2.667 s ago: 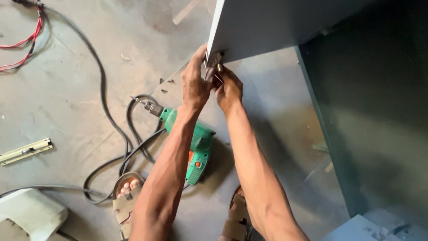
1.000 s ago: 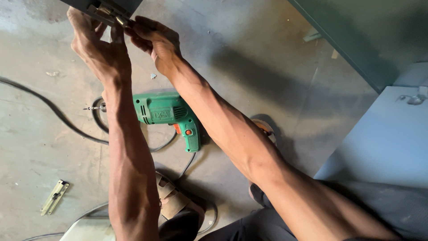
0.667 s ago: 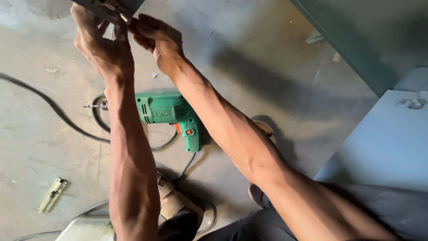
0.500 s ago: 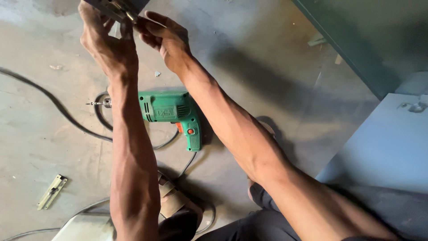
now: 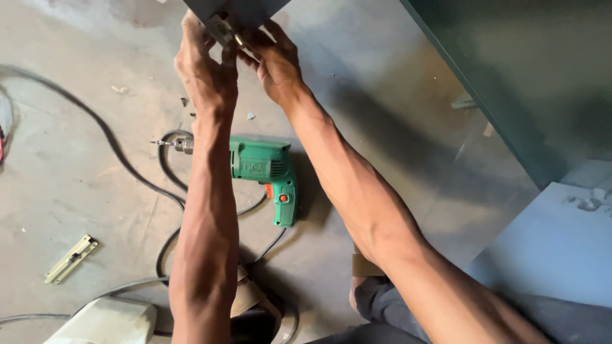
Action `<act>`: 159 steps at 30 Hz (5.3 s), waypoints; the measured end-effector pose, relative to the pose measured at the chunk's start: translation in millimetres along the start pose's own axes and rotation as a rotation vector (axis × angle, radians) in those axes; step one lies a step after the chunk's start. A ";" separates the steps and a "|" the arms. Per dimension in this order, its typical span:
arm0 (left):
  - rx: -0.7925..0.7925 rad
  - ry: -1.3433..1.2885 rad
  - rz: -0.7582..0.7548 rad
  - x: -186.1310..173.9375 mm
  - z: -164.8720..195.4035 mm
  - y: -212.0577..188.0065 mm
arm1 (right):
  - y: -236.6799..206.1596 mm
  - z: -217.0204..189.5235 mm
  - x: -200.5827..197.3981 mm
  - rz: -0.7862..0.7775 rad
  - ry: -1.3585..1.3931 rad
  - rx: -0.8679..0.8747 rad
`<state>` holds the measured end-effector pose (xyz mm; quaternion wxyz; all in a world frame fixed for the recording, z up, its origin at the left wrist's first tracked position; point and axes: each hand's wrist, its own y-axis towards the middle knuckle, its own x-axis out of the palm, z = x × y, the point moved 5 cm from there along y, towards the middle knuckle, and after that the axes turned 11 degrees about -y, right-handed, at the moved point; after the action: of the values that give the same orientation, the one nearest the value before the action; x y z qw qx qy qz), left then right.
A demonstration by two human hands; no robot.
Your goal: The person uses a green power drill to remove screws from a cabinet door hinge. They then pick up a new metal hinge, align it with the door, and secure it using the drill. The person repeats this process for a second hinge on the same door.
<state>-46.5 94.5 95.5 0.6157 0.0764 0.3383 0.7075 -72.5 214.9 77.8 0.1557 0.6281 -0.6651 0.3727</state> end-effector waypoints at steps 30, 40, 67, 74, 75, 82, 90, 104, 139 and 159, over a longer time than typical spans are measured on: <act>-0.048 0.070 0.118 -11.0 5.1 8.4 | 23.8 19.3 -10.0 -0.052 -0.102 0.089; -0.094 0.055 0.164 -10.6 10.1 4.4 | 28.1 20.8 -18.9 -0.175 -0.101 0.025; -0.114 -0.004 0.218 -22.1 36.7 13.8 | 26.5 24.7 -17.9 -0.075 -0.134 0.012; -0.155 0.026 0.201 -18.9 33.3 21.6 | 30.2 32.4 -25.6 -0.122 -0.056 0.012; -0.126 0.021 0.213 -20.4 33.7 22.0 | 30.9 32.3 -27.3 -0.089 -0.029 0.027; -0.089 0.009 0.168 -23.4 30.4 25.0 | 36.8 23.2 -18.3 -0.022 0.008 0.088; -0.051 0.035 0.251 -9.1 27.3 23.5 | 33.2 33.3 -14.5 -0.097 0.475 0.194; -0.065 0.082 0.248 2.6 28.2 14.4 | 0.7 24.1 3.8 -0.291 0.102 -0.165; -0.107 -0.025 0.231 4.6 28.2 19.6 | 15.5 32.4 -8.5 -0.322 0.123 -0.087; -0.122 0.010 0.249 22.7 28.1 2.9 | 27.4 51.8 -59.5 -0.325 0.027 -0.065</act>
<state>-39.4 126.2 111.6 0.5251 0.0766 0.2855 0.7981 -75.4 220.0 -5.5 0.2430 0.7171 -0.5641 0.3293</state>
